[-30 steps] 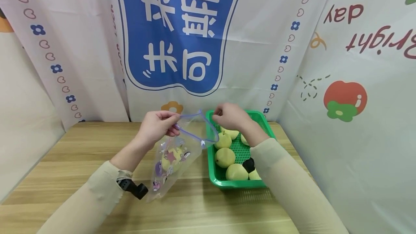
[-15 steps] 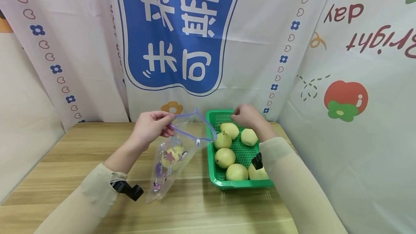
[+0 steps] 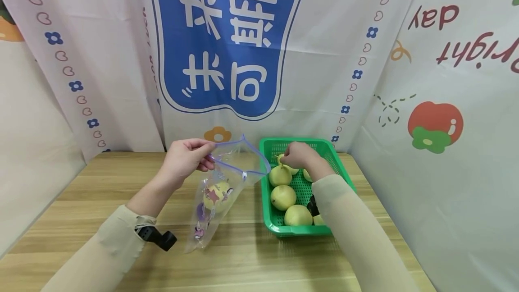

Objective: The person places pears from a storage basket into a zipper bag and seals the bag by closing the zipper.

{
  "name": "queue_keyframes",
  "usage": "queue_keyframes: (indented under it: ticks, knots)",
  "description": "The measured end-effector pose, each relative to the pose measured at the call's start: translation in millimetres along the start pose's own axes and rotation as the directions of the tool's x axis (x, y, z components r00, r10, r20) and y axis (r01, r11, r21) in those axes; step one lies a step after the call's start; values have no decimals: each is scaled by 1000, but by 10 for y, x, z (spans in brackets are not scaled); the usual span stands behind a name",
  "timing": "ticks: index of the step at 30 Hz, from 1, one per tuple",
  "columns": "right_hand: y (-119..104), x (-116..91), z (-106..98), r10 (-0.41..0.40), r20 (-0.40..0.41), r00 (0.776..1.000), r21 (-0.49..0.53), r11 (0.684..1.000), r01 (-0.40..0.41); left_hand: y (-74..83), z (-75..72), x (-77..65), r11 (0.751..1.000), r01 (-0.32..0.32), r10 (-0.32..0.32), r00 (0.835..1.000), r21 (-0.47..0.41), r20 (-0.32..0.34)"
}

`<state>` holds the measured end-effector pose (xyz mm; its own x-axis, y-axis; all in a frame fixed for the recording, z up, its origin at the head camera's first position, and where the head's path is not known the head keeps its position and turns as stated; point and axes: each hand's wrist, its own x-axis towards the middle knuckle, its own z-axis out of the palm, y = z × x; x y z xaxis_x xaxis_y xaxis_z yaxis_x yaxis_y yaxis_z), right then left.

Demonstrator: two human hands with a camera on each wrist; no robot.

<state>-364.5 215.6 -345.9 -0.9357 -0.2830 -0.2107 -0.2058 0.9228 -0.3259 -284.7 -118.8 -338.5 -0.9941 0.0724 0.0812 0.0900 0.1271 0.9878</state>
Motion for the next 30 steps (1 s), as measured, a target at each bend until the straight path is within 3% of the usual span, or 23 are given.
queue_keyframes:
  ticks: [6, 14, 24, 30]
  knots:
    - [-8, 19, 74, -13, 53, 999, -70, 997, 16, -6, -12, -1, 1000, 3, -3, 1000, 1, -3]
    - [-41, -13, 83, -49, 11, 999, -133, 990, 50, -2, -15, 4, 1000, -1, 1, 1000, -9, 2]
    - [-33, -26, 78, -53, 4, 999, -153, 987, 53, -23, -22, -1, 1000, 15, -15, 1000, 4, 5]
    - [70, -90, 89, -62, -43, 997, -104, 993, 58, -30, -15, -8, 1000, 20, -20, 1000, 1, 15]
